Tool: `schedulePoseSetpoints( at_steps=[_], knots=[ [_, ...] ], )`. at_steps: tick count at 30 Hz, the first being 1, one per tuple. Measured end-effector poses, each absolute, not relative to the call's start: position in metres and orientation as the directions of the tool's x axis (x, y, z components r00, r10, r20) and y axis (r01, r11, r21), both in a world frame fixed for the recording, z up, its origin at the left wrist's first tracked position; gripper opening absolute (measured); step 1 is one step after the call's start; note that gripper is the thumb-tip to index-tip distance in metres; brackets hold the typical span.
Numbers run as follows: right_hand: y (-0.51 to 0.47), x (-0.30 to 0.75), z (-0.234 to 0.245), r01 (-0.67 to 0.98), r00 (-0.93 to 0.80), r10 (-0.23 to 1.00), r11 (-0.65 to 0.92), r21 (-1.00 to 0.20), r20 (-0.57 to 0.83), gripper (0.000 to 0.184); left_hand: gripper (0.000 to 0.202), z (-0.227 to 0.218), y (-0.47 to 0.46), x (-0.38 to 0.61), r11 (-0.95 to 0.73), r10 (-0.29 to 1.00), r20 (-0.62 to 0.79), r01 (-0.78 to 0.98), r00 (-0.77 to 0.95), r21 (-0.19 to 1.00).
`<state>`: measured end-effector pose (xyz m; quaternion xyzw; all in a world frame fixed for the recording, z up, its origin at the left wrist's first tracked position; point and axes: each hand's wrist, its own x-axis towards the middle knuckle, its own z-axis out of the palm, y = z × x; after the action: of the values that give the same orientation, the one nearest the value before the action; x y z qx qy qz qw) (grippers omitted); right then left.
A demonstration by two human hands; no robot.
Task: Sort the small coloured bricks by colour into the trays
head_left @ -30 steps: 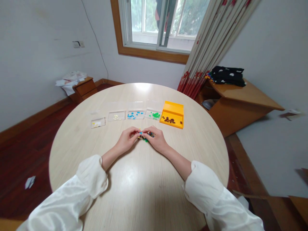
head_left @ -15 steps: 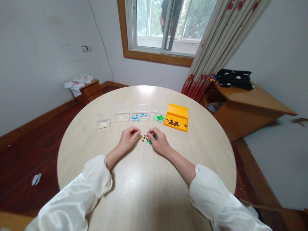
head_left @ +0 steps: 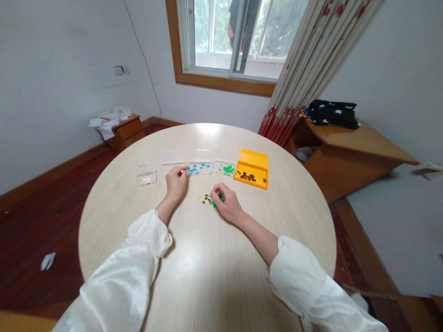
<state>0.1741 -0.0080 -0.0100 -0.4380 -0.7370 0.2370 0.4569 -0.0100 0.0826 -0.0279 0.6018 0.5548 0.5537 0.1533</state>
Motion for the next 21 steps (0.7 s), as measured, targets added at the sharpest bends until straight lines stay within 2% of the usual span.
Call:
schedulePoseSetpoints(
  at_steps=[12, 21],
  knots=[
    [-0.006, 0.173, -0.011, 0.462, -0.181, 0.844, 0.525, -0.715, 0.504, 0.009, 0.024, -0.036, 0.095, -0.005, -0.409, 0.788, 0.605, 0.638, -0.113, 0.652],
    [-0.002, 0.176, -0.018, 0.467, -0.146, 0.821, 0.549, -0.693, 0.552, 0.009, 0.018, -0.025, 0.084, -0.001, -0.491, 0.762, 0.646, 0.603, -0.053, 0.629]
  ],
)
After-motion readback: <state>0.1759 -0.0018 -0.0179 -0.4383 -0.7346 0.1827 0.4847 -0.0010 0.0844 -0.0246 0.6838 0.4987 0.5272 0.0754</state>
